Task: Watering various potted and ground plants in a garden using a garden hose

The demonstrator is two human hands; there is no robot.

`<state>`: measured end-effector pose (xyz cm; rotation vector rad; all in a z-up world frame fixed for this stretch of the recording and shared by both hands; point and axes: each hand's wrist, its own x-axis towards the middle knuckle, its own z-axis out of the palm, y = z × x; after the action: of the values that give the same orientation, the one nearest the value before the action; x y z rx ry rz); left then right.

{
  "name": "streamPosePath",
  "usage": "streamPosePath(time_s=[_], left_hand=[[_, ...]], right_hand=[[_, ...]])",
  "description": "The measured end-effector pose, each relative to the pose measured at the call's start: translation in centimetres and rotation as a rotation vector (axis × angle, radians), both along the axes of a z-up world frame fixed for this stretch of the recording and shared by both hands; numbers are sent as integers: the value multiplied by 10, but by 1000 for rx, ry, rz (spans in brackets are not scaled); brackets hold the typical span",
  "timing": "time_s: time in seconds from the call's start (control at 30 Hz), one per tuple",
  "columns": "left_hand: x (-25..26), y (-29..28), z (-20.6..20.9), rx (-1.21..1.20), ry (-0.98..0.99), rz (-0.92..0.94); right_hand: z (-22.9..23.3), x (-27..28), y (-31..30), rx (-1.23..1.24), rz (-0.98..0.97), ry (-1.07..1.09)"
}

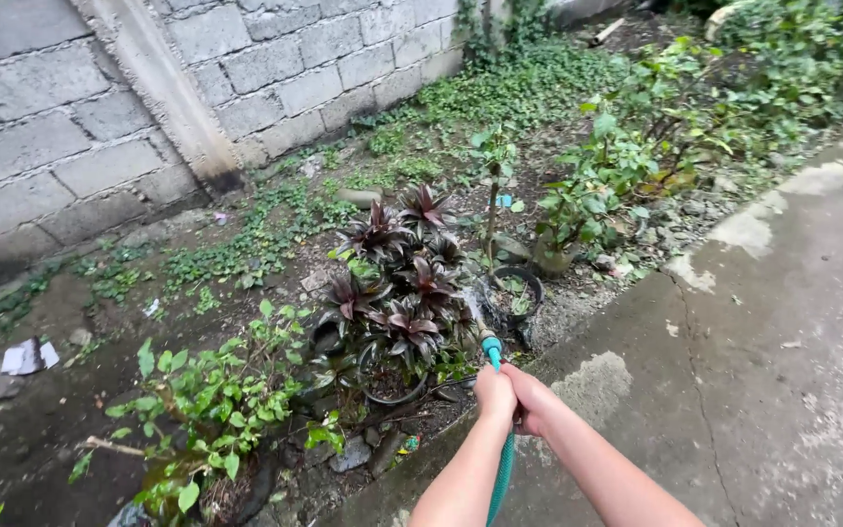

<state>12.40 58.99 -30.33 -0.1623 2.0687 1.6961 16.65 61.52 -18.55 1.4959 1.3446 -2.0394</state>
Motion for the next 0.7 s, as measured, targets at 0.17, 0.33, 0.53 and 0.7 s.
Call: streamPosePath(time_s=[0.17, 0.33, 0.53, 0.7], left_hand=[[6, 37, -12, 36, -35, 106], [31, 69, -28, 93, -81, 243], [70, 103, -49, 114, -141, 357], [73, 117, -59, 136, -147, 428]], right_hand=[[-38, -4, 45, -14, 109, 82], [-79, 11, 97, -5, 250, 92], [-51, 60, 122, 14, 317, 115], [-83, 85, 146, -155, 109, 261]])
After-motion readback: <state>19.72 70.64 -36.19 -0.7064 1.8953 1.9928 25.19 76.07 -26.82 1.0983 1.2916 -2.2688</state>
